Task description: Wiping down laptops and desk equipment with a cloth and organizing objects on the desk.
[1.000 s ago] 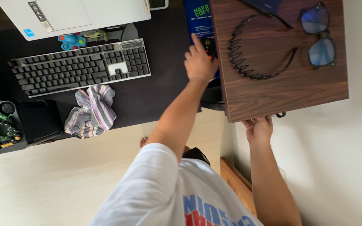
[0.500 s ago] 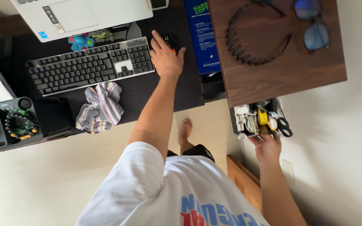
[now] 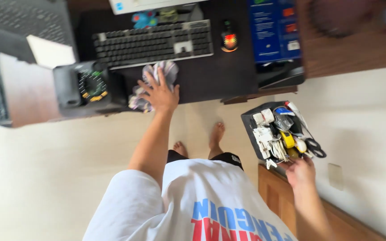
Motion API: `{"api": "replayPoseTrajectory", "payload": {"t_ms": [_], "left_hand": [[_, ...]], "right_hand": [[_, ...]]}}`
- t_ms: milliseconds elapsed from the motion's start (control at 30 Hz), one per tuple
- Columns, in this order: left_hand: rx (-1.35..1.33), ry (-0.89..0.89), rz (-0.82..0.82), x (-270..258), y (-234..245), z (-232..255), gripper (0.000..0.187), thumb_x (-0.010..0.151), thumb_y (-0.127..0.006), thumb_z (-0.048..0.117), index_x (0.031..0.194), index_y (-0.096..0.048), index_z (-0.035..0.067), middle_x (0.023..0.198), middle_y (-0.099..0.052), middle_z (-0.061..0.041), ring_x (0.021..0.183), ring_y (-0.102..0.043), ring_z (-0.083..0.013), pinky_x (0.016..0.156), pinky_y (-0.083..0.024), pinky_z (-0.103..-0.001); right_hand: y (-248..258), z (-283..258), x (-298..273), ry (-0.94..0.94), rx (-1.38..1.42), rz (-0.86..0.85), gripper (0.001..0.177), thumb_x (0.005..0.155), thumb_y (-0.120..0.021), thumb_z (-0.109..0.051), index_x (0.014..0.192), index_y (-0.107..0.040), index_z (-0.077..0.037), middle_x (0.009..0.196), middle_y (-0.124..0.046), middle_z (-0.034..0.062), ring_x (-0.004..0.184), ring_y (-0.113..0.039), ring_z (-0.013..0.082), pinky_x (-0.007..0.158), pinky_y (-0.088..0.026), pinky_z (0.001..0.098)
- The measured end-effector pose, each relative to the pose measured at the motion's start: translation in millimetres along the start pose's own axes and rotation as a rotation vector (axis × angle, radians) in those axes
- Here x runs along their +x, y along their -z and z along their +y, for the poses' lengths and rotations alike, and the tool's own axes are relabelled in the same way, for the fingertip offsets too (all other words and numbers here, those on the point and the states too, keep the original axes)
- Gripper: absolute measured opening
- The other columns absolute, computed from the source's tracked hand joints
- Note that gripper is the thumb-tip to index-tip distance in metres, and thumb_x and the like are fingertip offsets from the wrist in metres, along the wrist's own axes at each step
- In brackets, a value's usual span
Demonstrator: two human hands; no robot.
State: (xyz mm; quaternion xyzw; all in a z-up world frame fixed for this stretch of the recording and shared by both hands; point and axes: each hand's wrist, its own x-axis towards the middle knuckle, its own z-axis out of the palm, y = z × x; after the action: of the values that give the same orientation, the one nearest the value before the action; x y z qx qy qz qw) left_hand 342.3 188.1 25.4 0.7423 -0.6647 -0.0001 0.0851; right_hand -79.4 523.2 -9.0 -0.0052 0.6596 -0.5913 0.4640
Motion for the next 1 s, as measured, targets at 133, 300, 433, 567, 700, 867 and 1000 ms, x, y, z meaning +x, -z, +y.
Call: {"api": "replayPoseTrajectory", "payload": {"t_ms": [133, 300, 433, 567, 700, 867, 1000], "left_hand": [[-0.110, 0.110, -0.234, -15, -27, -42, 0.085, 0.080, -0.075, 0.030, 0.156, -0.039, 0.026, 0.147, -0.039, -0.023, 0.133, -0.040, -0.0478, 0.099, -0.035, -0.069], [-0.166, -0.193, -0.279, -73, -11, -90, 0.063, 0.081, -0.069, 0.012, 0.141, -0.056, 0.028, 0.133, -0.057, -0.016, 0.117, -0.058, -0.0417, 0.091, -0.051, -0.058], [-0.249, -0.159, -0.278, -116, 28, -131, 0.065, 0.074, -0.073, 0.015, 0.136, -0.058, 0.027, 0.128, -0.059, -0.017, 0.112, -0.059, -0.0427, 0.086, -0.052, -0.056], [-0.306, -0.103, -0.273, -138, 48, -158, 0.063, 0.072, -0.075, 0.017, 0.133, -0.061, 0.027, 0.127, -0.059, -0.016, 0.107, -0.060, -0.0412, 0.083, -0.051, -0.054], [-0.323, -0.072, -0.315, -149, 65, -168, 0.061, 0.072, -0.075, 0.016, 0.131, -0.062, 0.027, 0.124, -0.060, -0.016, 0.104, -0.060, -0.0391, 0.082, -0.051, -0.053], [-0.373, -0.058, -0.298, -157, 68, -167, 0.060, 0.073, -0.075, 0.017, 0.130, -0.063, 0.028, 0.121, -0.061, -0.013, 0.103, -0.060, -0.0375, 0.087, -0.050, -0.051], [-0.434, -0.093, -0.302, -154, 69, -155, 0.057, 0.074, -0.075, 0.018, 0.129, -0.064, 0.027, 0.123, -0.061, -0.015, 0.104, -0.060, -0.0390, 0.088, -0.050, -0.050]], "right_hand": [[-47, 5, 3, -0.035, -0.063, -0.084, 0.048, 0.094, -0.046, 0.002, 0.140, -0.053, -0.006, 0.126, -0.068, 0.0151, 0.100, -0.073, 0.0315, 0.072, -0.063, 0.0530], [-153, -7, 41, 0.041, -0.221, -0.445, 0.044, 0.092, -0.052, 0.006, 0.134, -0.061, -0.002, 0.116, -0.071, 0.0139, 0.088, -0.073, 0.0271, 0.064, -0.061, 0.0430], [-267, -6, 75, 0.008, -0.338, -0.595, 0.041, 0.093, -0.051, 0.005, 0.132, -0.063, -0.004, 0.113, -0.072, 0.0148, 0.086, -0.073, 0.0279, 0.062, -0.062, 0.0462], [-384, -7, 70, -0.072, -0.441, -0.827, 0.045, 0.090, -0.053, 0.007, 0.132, -0.058, -0.008, 0.107, -0.072, 0.0149, 0.080, -0.074, 0.0318, 0.061, -0.064, 0.0481], [-454, 0, 74, -0.117, -0.624, -0.885, 0.048, 0.090, -0.055, 0.007, 0.135, -0.056, -0.009, 0.105, -0.073, 0.0142, 0.078, -0.075, 0.0320, 0.061, -0.063, 0.0456], [-491, 5, 78, -0.131, -0.720, -0.928, 0.046, 0.090, -0.057, 0.005, 0.135, -0.058, -0.009, 0.104, -0.072, 0.0146, 0.077, -0.075, 0.0310, 0.064, -0.064, 0.0454], [-494, 4, 75, -0.102, -0.819, -0.920, 0.044, 0.092, -0.062, -0.002, 0.135, -0.058, -0.010, 0.107, -0.072, 0.0142, 0.077, -0.073, 0.0302, 0.066, -0.063, 0.0449]]}}
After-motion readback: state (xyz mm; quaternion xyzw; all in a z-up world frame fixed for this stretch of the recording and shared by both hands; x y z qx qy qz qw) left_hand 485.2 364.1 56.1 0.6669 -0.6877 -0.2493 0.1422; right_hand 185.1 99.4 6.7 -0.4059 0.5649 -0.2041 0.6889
